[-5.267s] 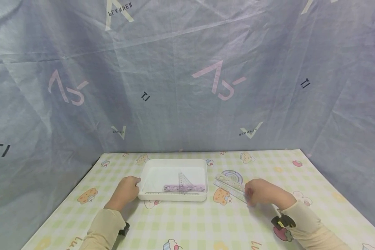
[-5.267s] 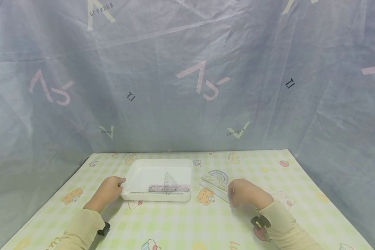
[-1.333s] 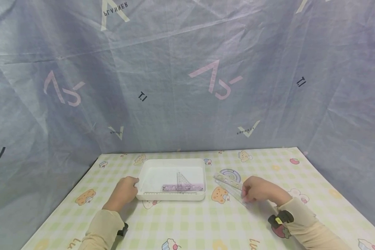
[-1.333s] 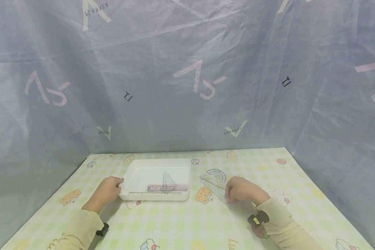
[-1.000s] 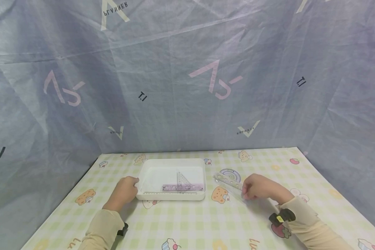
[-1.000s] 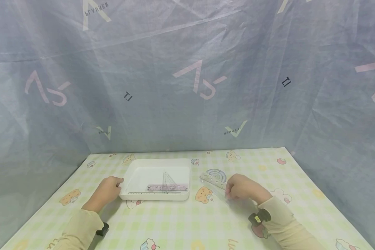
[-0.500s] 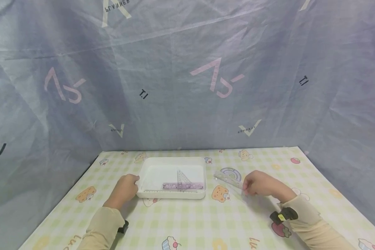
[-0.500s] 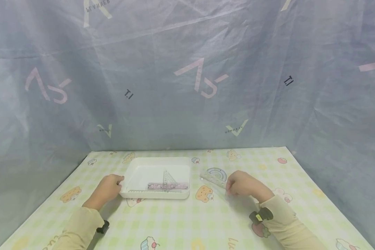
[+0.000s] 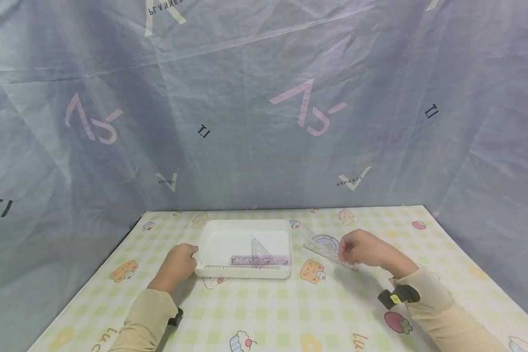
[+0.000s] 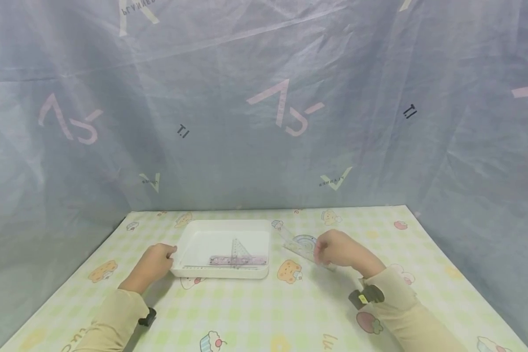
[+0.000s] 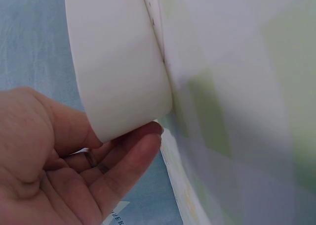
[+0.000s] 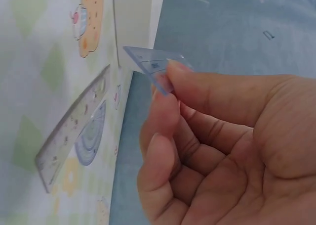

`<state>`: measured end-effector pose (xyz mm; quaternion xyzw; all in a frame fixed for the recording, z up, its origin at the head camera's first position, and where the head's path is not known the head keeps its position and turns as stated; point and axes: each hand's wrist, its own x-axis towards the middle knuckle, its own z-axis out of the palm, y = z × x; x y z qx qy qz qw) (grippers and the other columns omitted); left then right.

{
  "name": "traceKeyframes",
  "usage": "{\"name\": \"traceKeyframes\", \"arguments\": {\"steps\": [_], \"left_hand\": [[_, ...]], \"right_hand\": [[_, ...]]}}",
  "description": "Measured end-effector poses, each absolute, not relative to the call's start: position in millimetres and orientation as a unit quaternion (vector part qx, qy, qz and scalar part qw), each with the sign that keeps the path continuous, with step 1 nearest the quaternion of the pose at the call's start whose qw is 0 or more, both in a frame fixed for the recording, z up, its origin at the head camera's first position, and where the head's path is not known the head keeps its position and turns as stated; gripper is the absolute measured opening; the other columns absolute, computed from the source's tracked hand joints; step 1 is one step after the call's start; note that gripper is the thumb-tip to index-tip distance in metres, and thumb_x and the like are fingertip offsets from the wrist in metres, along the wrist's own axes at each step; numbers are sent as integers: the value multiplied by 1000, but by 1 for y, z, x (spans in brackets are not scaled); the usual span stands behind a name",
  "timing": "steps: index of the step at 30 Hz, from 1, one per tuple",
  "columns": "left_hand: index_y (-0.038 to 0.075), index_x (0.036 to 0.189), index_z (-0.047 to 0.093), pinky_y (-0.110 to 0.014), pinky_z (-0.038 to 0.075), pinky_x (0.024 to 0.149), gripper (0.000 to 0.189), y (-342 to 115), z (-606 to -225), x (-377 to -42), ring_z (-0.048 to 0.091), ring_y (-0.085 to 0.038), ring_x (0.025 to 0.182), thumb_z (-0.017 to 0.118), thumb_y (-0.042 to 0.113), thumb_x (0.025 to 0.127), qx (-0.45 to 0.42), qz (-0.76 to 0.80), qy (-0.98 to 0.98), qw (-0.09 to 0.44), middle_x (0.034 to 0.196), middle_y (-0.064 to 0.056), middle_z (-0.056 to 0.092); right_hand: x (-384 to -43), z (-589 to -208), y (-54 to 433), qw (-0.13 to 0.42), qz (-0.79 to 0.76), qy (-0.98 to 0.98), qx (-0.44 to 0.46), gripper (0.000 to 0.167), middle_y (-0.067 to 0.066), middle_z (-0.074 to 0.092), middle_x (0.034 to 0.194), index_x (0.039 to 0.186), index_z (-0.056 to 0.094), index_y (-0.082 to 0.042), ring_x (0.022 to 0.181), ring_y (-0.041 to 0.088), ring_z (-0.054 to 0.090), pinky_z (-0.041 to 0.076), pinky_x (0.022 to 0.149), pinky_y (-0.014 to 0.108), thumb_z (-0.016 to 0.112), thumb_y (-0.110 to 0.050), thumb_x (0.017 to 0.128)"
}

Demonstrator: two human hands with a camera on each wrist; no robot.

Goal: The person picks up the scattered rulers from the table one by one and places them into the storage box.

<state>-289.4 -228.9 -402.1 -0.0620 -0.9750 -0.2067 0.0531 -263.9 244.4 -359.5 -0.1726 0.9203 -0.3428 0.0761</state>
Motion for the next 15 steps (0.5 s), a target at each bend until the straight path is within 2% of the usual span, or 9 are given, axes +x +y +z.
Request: {"name": "traceKeyframes", "arguments": {"steps": [4,10,15], "left_hand": [[-14,123,61,-55,49,99,39,-229,-401,-288,51,-47,127,51,-9,85,-64,-210,-974,55,131,-25,61],[-15,121,62,-57,46,102,39,-228,-400,-288,52,-47,126,51,-10,84,-68,-212,-973,58,130,-26,61],[-15,120,62,-57,46,102,39,-229,-401,-287,53,-48,124,51,-10,83,-70,-214,-972,59,128,-27,62]], "right_hand": [[-272,-355,237,62,-336,921,-187,3,0,65,75,83,67,-6,68,15,59,52,62,31,69,-4,84],[-284,-351,216,36,-344,916,-205,5,4,67,75,82,67,-9,68,18,61,52,62,33,69,-7,87],[-291,-349,194,28,-345,914,-210,8,3,67,74,80,68,-11,69,20,62,50,59,33,70,-9,88]]}}
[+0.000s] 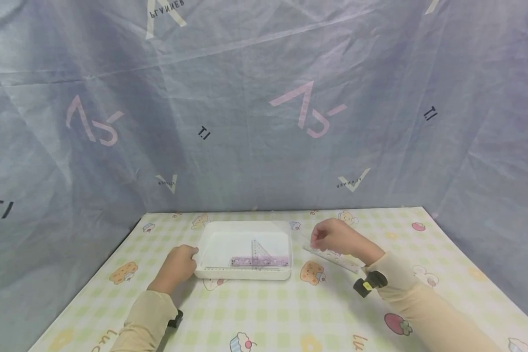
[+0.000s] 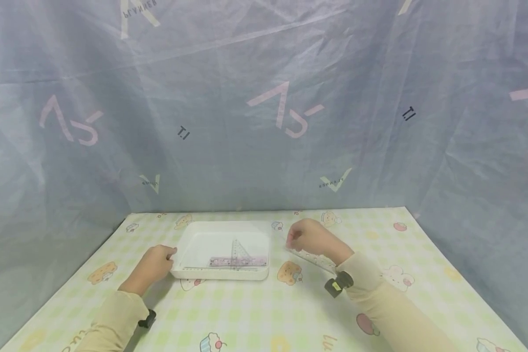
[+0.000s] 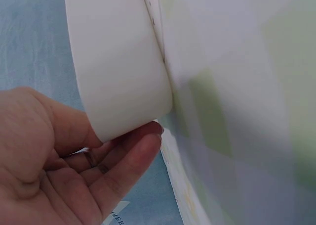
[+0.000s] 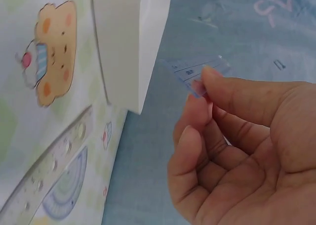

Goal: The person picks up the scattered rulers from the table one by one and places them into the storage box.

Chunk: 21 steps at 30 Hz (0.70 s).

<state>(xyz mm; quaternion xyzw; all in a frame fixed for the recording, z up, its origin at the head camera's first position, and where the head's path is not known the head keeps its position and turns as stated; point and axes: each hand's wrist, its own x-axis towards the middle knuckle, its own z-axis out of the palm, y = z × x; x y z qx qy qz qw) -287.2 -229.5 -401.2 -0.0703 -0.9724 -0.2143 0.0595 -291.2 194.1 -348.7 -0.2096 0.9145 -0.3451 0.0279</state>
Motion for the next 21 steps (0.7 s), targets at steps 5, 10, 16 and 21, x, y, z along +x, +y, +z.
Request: {"name": "traceKeyframes", "arguments": {"steps": [5,10,16,21], "left_hand": [[-15,119,63,-57,47,101,38,-229,-400,-286,54,-47,124,51,-10,84,-72,-215,-972,63,127,-26,63],[-15,119,63,-57,46,102,37,-229,-400,-285,54,-47,124,52,-10,84,-70,-215,-972,65,127,-26,63],[-15,119,63,-57,46,102,38,-230,-401,-285,54,-47,124,51,-10,84,-69,-219,-971,69,128,-26,63],[-15,120,63,-57,45,103,38,-229,-401,-285,53,-47,125,51,-10,84,-65,-220,-971,62,128,-26,63]], "right_hand": [[-300,-349,176,20,-335,914,-230,10,2,69,74,78,69,-13,68,16,62,52,62,31,73,-10,87],[-309,-352,159,18,-317,915,-249,11,-3,68,72,77,69,-15,66,12,62,54,63,29,74,-11,87],[-314,-355,146,26,-309,915,-258,11,-6,67,72,77,70,-14,66,11,63,55,61,27,74,-11,86],[-316,-359,136,25,-304,915,-263,12,-7,67,71,76,70,-14,65,10,62,54,61,26,74,-10,86]]}}
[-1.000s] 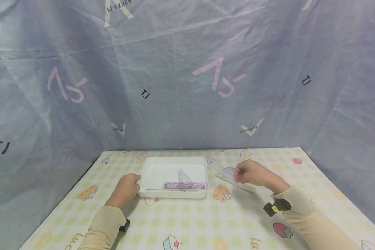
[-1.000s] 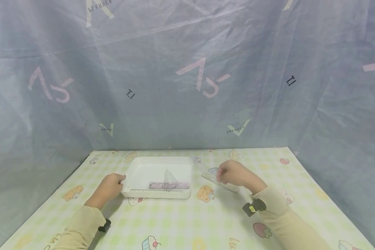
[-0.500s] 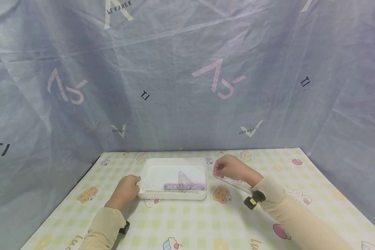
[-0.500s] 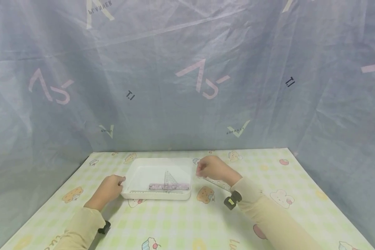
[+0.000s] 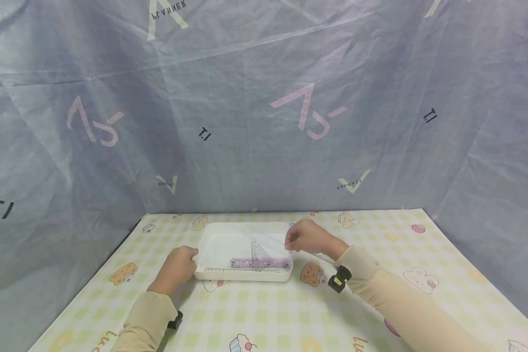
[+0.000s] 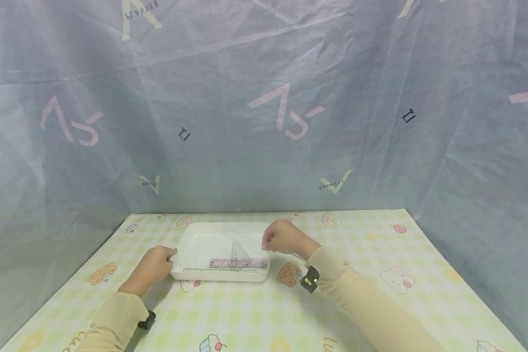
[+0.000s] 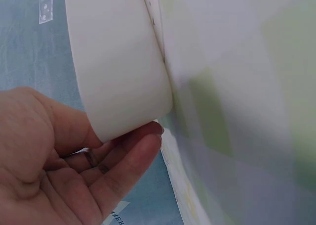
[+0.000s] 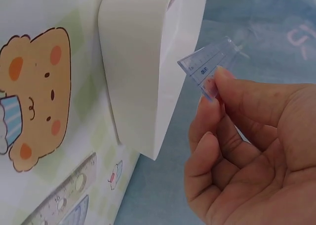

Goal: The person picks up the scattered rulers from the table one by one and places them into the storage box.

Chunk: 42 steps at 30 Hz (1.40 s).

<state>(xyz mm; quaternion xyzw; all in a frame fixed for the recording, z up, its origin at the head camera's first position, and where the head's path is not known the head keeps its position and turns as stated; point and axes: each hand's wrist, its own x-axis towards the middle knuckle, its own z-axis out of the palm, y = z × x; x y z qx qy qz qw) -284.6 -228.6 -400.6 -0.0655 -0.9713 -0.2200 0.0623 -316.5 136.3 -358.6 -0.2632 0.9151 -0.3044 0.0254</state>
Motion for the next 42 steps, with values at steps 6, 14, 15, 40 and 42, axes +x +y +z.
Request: {"name": "traceKeyframes", "arguments": {"steps": [6,14,15,40,42], "left_hand": [[-15,121,63,-57,44,104,39,-229,-400,-286,53,-46,126,51,-10,84,-64,-218,-972,60,129,-25,62],[-15,119,63,-57,45,103,38,-229,-400,-285,53,-47,125,52,-10,83,-69,-217,-971,67,127,-26,63],[-15,119,63,-57,45,102,38,-228,-400,-284,53,-47,124,52,-10,83,-69,-217,-971,68,127,-26,63],[-15,120,63,-55,49,99,38,-229,-400,-285,52,-47,125,52,-10,84,-63,-221,-971,61,129,-25,62],[-15,121,62,-56,48,100,38,-229,-401,-285,52,-47,126,52,-9,85,-62,-222,-971,59,130,-26,62]], "right_hand": [[-321,-363,124,18,-289,918,-272,13,-7,66,70,74,71,-14,63,9,60,53,60,25,76,-9,84],[-319,-364,112,33,-274,926,-259,13,-8,67,67,73,71,-14,62,8,61,52,62,25,76,-8,84],[-319,-365,111,35,-271,927,-257,13,-8,67,67,73,71,-14,63,8,61,52,62,25,76,-8,84],[-319,-376,107,17,-242,932,-269,9,-8,69,71,76,74,-14,64,7,59,53,66,27,76,-11,85],[-319,-376,107,19,-244,932,-268,10,-8,69,71,76,74,-15,65,8,59,53,66,28,76,-11,85]]}}
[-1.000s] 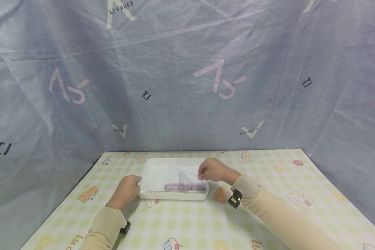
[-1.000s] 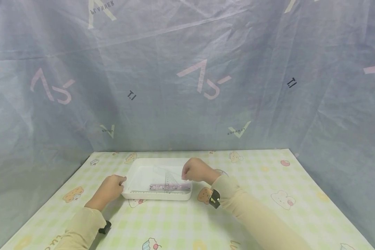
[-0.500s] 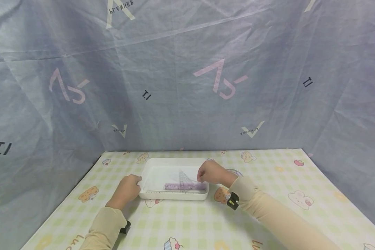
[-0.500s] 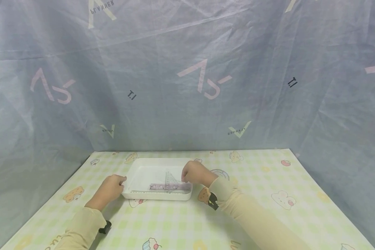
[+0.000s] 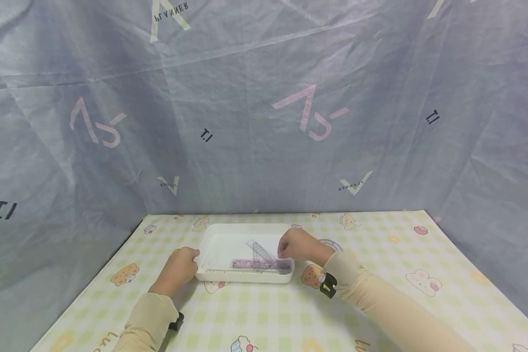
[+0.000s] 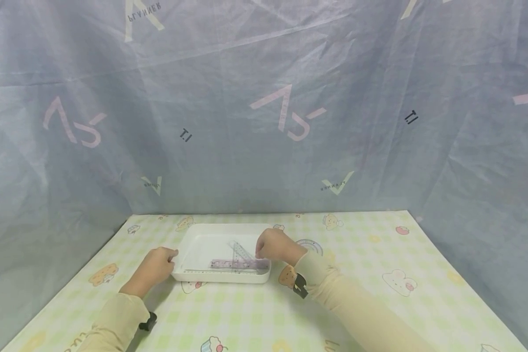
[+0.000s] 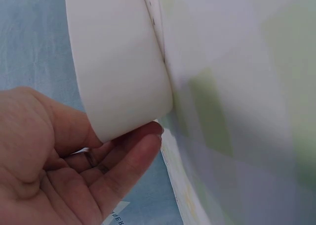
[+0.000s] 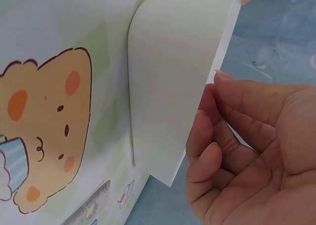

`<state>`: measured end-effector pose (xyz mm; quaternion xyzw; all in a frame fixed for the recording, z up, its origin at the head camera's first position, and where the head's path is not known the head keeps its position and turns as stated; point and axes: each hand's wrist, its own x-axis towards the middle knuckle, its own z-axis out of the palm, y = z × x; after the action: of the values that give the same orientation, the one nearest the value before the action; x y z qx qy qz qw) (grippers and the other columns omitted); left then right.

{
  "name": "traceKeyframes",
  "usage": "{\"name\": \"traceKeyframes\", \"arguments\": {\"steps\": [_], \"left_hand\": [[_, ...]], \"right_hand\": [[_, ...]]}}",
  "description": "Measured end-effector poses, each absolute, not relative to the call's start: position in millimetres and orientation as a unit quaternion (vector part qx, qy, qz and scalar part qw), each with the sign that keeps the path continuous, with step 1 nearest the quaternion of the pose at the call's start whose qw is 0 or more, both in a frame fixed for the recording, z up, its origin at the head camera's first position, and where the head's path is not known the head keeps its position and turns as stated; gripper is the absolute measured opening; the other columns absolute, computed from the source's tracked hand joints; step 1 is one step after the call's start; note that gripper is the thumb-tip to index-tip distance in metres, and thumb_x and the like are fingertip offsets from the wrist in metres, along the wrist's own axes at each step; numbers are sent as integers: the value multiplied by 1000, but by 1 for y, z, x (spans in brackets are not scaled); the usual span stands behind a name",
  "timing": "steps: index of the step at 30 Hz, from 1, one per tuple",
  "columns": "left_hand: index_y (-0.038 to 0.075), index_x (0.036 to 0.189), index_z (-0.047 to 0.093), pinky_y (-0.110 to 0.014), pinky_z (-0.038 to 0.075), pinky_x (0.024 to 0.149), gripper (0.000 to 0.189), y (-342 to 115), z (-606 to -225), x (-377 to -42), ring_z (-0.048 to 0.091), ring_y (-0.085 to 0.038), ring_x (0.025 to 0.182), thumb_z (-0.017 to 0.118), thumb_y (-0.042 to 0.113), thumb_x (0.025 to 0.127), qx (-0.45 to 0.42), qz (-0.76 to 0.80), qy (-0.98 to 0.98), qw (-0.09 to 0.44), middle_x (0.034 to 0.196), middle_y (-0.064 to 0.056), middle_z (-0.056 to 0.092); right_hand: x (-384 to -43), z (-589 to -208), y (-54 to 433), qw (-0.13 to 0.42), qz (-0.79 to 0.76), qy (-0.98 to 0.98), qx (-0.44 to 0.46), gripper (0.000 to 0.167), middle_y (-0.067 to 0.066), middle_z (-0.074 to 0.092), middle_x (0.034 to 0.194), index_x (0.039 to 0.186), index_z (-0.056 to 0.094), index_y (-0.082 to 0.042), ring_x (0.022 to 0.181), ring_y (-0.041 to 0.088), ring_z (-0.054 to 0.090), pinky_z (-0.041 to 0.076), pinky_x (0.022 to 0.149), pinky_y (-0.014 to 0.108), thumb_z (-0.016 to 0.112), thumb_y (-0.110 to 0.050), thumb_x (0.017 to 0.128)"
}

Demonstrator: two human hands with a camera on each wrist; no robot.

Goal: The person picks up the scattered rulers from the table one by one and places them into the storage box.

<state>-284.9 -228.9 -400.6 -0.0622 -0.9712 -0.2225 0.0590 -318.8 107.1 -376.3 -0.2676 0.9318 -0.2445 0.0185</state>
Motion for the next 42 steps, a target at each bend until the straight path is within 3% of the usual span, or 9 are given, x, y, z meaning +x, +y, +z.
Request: {"name": "traceKeyframes", "arguments": {"steps": [12,18,22,30,42], "left_hand": [[-14,121,63,-49,53,90,38,-230,-404,-288,52,-47,126,53,-10,84,-57,-223,-971,60,130,-25,62],[-15,120,63,-53,51,96,38,-230,-405,-287,53,-46,126,52,-10,84,-59,-222,-971,68,129,-25,62],[-15,119,63,-53,51,96,38,-231,-406,-288,53,-46,125,52,-10,83,-61,-221,-971,71,128,-25,63],[-15,120,63,-54,49,99,38,-231,-404,-287,53,-46,125,52,-10,84,-61,-224,-970,67,129,-25,62],[-15,121,62,-57,47,101,40,-231,-405,-287,51,-48,126,51,-9,84,-67,-225,-970,62,130,-27,61]], "right_hand": [[-315,-375,106,29,-252,931,-262,9,-9,68,72,77,72,-16,69,8,60,54,68,30,76,-12,84],[-311,-372,106,24,-250,930,-267,4,-8,69,77,82,74,-15,75,10,62,54,73,32,77,-15,83],[-308,-370,109,9,-249,927,-281,11,-5,72,84,91,74,-10,81,12,65,56,78,35,77,-18,84],[-297,-364,129,-27,-255,920,-295,10,-7,70,84,93,74,-14,77,9,62,54,71,31,76,-20,85],[-281,-357,158,-34,-284,920,-266,14,-9,69,87,98,73,-11,78,8,62,54,71,29,75,-19,87]]}}
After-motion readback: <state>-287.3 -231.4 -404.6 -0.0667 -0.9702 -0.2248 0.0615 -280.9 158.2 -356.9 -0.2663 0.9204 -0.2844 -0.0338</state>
